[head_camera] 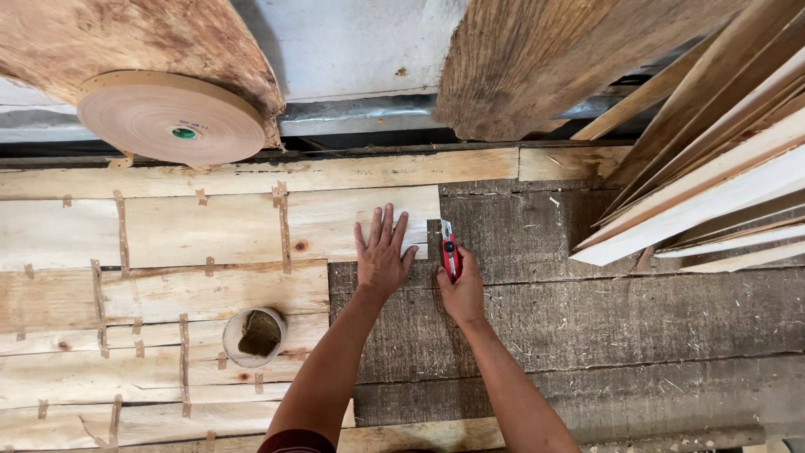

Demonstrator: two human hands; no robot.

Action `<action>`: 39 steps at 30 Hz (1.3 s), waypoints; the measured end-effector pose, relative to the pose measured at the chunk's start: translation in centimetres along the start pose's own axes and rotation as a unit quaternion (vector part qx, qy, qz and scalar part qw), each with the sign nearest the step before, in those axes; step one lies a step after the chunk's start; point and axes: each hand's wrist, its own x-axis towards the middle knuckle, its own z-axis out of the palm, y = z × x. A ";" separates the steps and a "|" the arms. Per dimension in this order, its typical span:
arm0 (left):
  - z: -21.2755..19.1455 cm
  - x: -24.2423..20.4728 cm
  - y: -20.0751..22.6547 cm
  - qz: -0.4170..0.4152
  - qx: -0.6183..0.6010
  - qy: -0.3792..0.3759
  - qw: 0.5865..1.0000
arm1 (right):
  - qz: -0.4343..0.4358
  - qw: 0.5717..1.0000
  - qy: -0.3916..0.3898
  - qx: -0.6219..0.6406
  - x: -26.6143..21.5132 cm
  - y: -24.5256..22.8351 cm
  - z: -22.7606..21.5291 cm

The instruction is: Joining thin wooden strips together using a utility knife and adhesive pieces on a workbench to create a veneer sheet.

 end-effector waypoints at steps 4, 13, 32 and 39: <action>-0.1 -0.2 0.0 -0.004 -0.003 -0.006 1.000 | 0.094 0.995 -0.042 0.005 0.1 -1.5 -0.1; -0.5 -0.7 0.1 0.004 -0.033 0.044 0.998 | -0.029 0.998 -0.006 -0.049 0.3 -0.4 0.2; -2.3 -0.2 0.4 0.007 -0.006 -0.047 0.999 | -0.017 0.999 -0.008 -0.037 0.3 -0.8 0.3; -2.5 -0.1 0.5 0.005 -0.008 -0.067 0.998 | -0.025 0.998 -0.003 -0.049 0.3 -0.5 0.3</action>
